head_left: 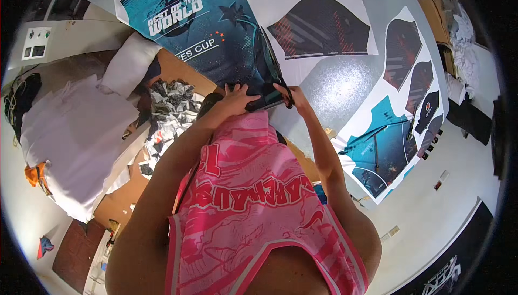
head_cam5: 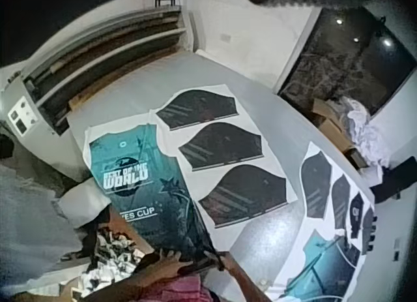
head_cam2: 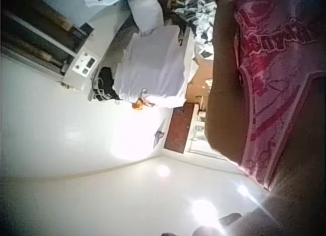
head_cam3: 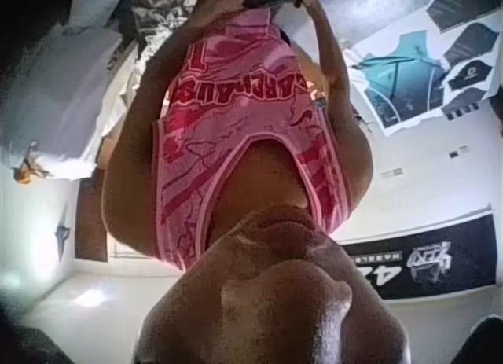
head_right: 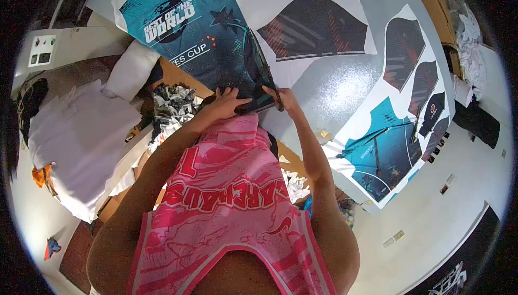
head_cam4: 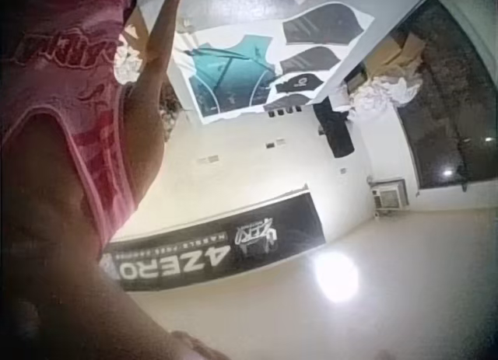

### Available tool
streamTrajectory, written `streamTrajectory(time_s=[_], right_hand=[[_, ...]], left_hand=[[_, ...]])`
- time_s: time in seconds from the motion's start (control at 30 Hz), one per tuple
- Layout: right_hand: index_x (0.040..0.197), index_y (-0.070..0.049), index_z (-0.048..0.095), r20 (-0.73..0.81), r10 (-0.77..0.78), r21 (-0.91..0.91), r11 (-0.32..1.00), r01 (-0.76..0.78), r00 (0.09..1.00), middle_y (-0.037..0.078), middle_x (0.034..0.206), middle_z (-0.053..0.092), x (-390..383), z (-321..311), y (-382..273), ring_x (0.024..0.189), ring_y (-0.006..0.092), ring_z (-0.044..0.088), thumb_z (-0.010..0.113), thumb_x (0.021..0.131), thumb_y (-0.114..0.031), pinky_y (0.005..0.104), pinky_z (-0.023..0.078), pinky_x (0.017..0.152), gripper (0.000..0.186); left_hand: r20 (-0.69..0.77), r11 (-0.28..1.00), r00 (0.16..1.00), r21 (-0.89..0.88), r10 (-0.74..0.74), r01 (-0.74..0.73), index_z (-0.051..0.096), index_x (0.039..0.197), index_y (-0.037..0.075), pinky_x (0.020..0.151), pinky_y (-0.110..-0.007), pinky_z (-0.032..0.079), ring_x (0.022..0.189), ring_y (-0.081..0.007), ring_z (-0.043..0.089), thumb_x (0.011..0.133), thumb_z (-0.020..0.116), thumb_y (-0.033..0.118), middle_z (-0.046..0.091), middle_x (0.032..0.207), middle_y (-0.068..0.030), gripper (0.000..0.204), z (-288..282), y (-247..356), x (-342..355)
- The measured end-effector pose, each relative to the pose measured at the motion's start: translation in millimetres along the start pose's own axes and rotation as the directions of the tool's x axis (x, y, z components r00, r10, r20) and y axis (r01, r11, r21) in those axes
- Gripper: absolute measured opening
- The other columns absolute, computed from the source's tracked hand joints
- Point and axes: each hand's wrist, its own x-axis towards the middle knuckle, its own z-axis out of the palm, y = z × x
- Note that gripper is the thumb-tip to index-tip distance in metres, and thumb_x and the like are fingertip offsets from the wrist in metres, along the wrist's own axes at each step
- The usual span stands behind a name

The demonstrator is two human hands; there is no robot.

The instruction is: Cutting out printed fabric patterns from a large sheet using scissors on a work table.

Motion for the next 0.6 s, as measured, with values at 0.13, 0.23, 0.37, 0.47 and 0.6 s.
streamTrajectory(time_s=[0.13, 0.23, 0.37, 0.47, 0.6], right_hand=[[0.061, -0.010, 0.060, -0.058, -0.026, -0.079, 0.997, 0.021, 0.998, -0.001, 0.055, 0.051, 3, 3, -8, 0.051, 0.0102, 0.051, 0.079, 0.080, -0.053, 0.0278, 0.036, 0.050, 0.051], [0.062, -0.012, 0.056, -0.022, -0.031, -0.033, 0.999, 0.030, 0.999, -0.002, 0.056, 0.049, 5, 7, -18, 0.049, 0.0105, 0.050, 0.077, 0.082, -0.054, 0.0271, 0.036, 0.050, 0.051], [0.060, -0.010, 0.059, 0.016, -0.027, 0.059, 0.998, 0.026, 1.000, -0.001, 0.056, 0.051, 20, 11, -32, 0.051, 0.0094, 0.050, 0.078, 0.082, -0.052, 0.0285, 0.035, 0.050, 0.051], [0.060, -0.010, 0.057, -0.023, -0.063, 0.029, 0.998, 0.064, 0.998, -0.001, 0.056, 0.051, 25, 15, -37, 0.051, 0.0096, 0.050, 0.077, 0.083, -0.051, 0.0281, 0.035, 0.050, 0.051], [0.060, -0.009, 0.057, -0.060, -0.034, -0.044, 0.999, 0.031, 0.998, -0.001, 0.056, 0.051, 28, 15, -49, 0.051, 0.0101, 0.048, 0.077, 0.083, -0.051, 0.0279, 0.035, 0.051, 0.052]], left_hand=[[0.010, 0.999, 1.000, -0.034, -0.005, 0.005, 0.051, 0.143, 0.040, 0.103, -0.080, 0.022, 0.129, -0.0441, 0.036, 0.079, 0.077, 0.032, 0.040, 0.134, -0.0207, 0.070, -4, 1, 2], [0.006, 1.000, 1.000, -0.002, -0.004, 0.004, 0.053, 0.141, 0.039, 0.100, -0.082, 0.023, 0.127, -0.0443, 0.038, 0.080, 0.075, 0.036, 0.040, 0.134, -0.0214, 0.065, -5, -2, -1], [0.021, 0.999, 1.000, -0.037, 0.012, -0.011, 0.054, 0.141, 0.037, 0.099, -0.084, 0.022, 0.128, -0.0461, 0.037, 0.081, 0.073, 0.041, 0.040, 0.135, -0.0231, 0.062, -7, -2, -1], [0.038, 0.997, 0.999, -0.076, 0.035, -0.032, 0.054, 0.141, 0.036, 0.099, -0.084, 0.021, 0.130, -0.0481, 0.035, 0.082, 0.071, 0.044, 0.039, 0.137, -0.0244, 0.062, -12, 0, -1], [0.078, 0.994, 0.996, -0.104, 0.045, -0.037, 0.053, 0.142, 0.033, 0.099, -0.085, 0.018, 0.133, -0.0517, 0.032, 0.083, 0.069, 0.047, 0.037, 0.140, -0.0269, 0.062, -16, -1, 1]])
